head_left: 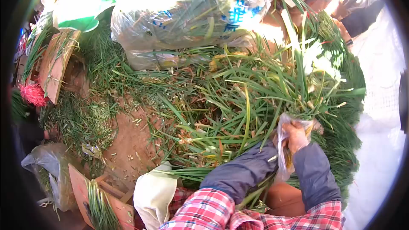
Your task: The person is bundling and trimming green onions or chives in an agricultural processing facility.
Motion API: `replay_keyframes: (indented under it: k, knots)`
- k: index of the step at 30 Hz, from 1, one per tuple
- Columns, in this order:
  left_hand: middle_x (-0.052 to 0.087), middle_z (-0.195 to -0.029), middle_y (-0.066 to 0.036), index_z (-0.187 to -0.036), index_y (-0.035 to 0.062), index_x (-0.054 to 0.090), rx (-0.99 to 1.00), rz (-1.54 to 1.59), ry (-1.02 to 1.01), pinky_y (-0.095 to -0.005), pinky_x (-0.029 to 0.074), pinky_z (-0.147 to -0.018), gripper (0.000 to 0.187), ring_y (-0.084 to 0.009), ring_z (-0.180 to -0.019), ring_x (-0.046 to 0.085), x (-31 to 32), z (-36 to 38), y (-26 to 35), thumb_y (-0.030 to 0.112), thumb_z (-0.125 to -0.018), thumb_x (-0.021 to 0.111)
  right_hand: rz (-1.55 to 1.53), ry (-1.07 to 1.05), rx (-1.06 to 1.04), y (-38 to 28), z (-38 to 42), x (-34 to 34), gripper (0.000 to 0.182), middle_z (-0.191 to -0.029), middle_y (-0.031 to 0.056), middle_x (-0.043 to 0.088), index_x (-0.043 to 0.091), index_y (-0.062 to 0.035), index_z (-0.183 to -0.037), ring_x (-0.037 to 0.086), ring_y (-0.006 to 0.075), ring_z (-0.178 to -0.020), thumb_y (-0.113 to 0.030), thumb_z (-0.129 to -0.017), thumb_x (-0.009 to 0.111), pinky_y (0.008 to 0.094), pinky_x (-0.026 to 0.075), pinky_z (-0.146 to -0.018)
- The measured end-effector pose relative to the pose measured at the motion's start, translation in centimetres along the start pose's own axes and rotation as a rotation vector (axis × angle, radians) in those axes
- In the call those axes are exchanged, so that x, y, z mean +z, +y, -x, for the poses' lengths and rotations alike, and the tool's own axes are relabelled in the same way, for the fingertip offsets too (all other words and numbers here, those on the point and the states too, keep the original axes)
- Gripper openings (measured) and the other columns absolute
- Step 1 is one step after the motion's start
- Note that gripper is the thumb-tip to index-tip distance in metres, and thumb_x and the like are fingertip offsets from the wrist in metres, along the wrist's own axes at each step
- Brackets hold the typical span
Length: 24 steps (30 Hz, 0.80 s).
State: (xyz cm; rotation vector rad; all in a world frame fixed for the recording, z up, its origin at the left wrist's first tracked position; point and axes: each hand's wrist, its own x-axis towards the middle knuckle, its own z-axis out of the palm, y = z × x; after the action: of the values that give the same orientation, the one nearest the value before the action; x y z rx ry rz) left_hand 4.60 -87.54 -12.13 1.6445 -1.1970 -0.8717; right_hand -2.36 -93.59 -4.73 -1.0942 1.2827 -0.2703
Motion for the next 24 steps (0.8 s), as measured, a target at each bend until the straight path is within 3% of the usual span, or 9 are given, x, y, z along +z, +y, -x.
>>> replay_keyframes:
  k: [4, 5, 7, 9, 12, 15, 19, 22, 24]
  knots:
    - [0.057, -0.099, -0.02, -0.103, 0.0036, 0.058, 0.146, 0.031, -0.146, -0.0397, 0.043, -0.086, 0.032, -0.0329, -0.096, 0.054, -0.8, 2.0, 0.9, 0.016, -0.075, 0.05, 0.351, 0.085, 0.001, -0.8, -0.2, -0.1, 0.031, -0.079, 0.009, 0.06, 0.055, 0.003, -0.105, 0.055, 0.0151, -0.052, -0.01, -0.077, 0.056, 0.0258, 0.042, -0.041]
    - [0.057, -0.098, -0.02, -0.103, 0.0036, 0.059, 0.217, 0.035, -0.184, -0.0398, 0.042, -0.086, 0.032, -0.0332, -0.096, 0.054, -2.1, 3.0, 1.3, 0.016, -0.075, 0.05, 0.232, 0.008, -0.145, 2.6, -3.3, -2.3, 0.034, -0.086, 0.0082, 0.061, 0.054, 0.0014, -0.11, 0.056, 0.0125, -0.067, -0.007, -0.077, 0.056, 0.0253, 0.046, -0.057]
    - [0.06, -0.096, -0.017, -0.102, 0.0023, 0.06, 0.349, -0.009, -0.198, -0.0406, 0.044, -0.083, 0.032, -0.0329, -0.09, 0.056, -6.7, 5.3, 1.9, 0.013, -0.074, 0.051, 0.207, -0.013, -0.192, 4.1, -3.9, -2.4, 0.032, -0.09, 0.0059, 0.061, 0.056, -0.0013, -0.108, 0.053, 0.01, -0.076, -0.004, -0.076, 0.055, 0.0243, 0.043, -0.067]
    - [0.062, -0.086, -0.016, -0.097, 0.0028, 0.062, 0.207, 0.342, -0.385, -0.0393, 0.047, -0.077, 0.026, -0.0318, -0.083, 0.059, -15.0, 4.8, 2.7, 0.013, -0.074, 0.053, 0.16, -0.04, -0.186, 4.3, -4.1, -2.9, 0.03, -0.087, 0.0035, 0.061, 0.057, -0.0025, -0.107, 0.053, 0.0098, -0.07, -0.004, -0.077, 0.054, 0.0223, 0.042, -0.063]
    - [0.064, -0.08, -0.011, -0.095, 0.0021, 0.063, -0.084, 0.018, 0.381, -0.0308, 0.048, -0.067, 0.025, -0.0215, -0.07, 0.06, -23.4, -0.1, -5.8, 0.019, -0.077, 0.059, 0.22, -0.014, -0.13, 5.4, -4.6, -5.4, 0.024, -0.079, 0.0005, 0.06, 0.059, -0.0021, -0.099, 0.052, 0.0082, -0.064, -0.008, -0.076, 0.056, 0.0223, 0.041, -0.058]
    - [0.062, -0.098, -0.023, -0.097, -0.003, 0.062, -0.507, -0.169, 0.47, -0.0369, 0.047, -0.082, 0.052, -0.0342, -0.094, 0.059, -25.8, -5.6, -13.5, 0.039, -0.067, 0.068, 0.303, -0.029, -0.126, 5.1, -3.9, -5.0, 0.024, -0.08, 0.0001, 0.059, 0.057, -0.0039, -0.1, 0.051, 0.0081, -0.064, -0.01, -0.077, 0.056, 0.0217, 0.041, -0.056]
    - [0.061, -0.102, -0.023, -0.097, -0.0026, 0.063, -0.644, -0.15, 0.404, -0.0354, 0.046, -0.082, 0.056, -0.0318, -0.096, 0.059, -21.3, -10.8, -13.4, 0.04, -0.062, 0.074, 0.19, -0.065, -0.212, 4.4, -3.2, -3.3, 0.027, -0.092, 0.0013, 0.059, 0.055, -0.0045, -0.105, 0.054, 0.0105, -0.078, -0.004, -0.078, 0.059, 0.0255, 0.044, -0.068]
    - [0.065, -0.095, -0.015, -0.095, 0.0019, 0.065, -0.455, 0.376, 0.359, -0.0313, 0.046, -0.075, 0.04, -0.0281, -0.086, 0.061, -20.3, -12.5, -18.1, 0.03, -0.068, 0.072, 0.204, -0.069, -0.169, 4.1, -3.0, -4.4, 0.029, -0.097, 0.0014, 0.059, 0.055, -0.0047, -0.106, 0.054, 0.0113, -0.086, -0.004, -0.078, 0.061, 0.0264, 0.045, -0.074]
    - [0.064, -0.092, -0.014, -0.098, 0.0, 0.063, -0.328, 0.022, 0.167, -0.0306, 0.045, -0.076, 0.03, -0.0233, -0.084, 0.061, -22.4, -10.2, -14.3, 0.019, -0.074, 0.067, 0.18, -0.075, -0.146, 4.0, -2.6, -4.7, 0.031, -0.098, 0.0019, 0.059, 0.055, -0.0051, -0.106, 0.055, 0.0123, -0.089, -0.004, -0.077, 0.063, 0.0272, 0.045, -0.076]
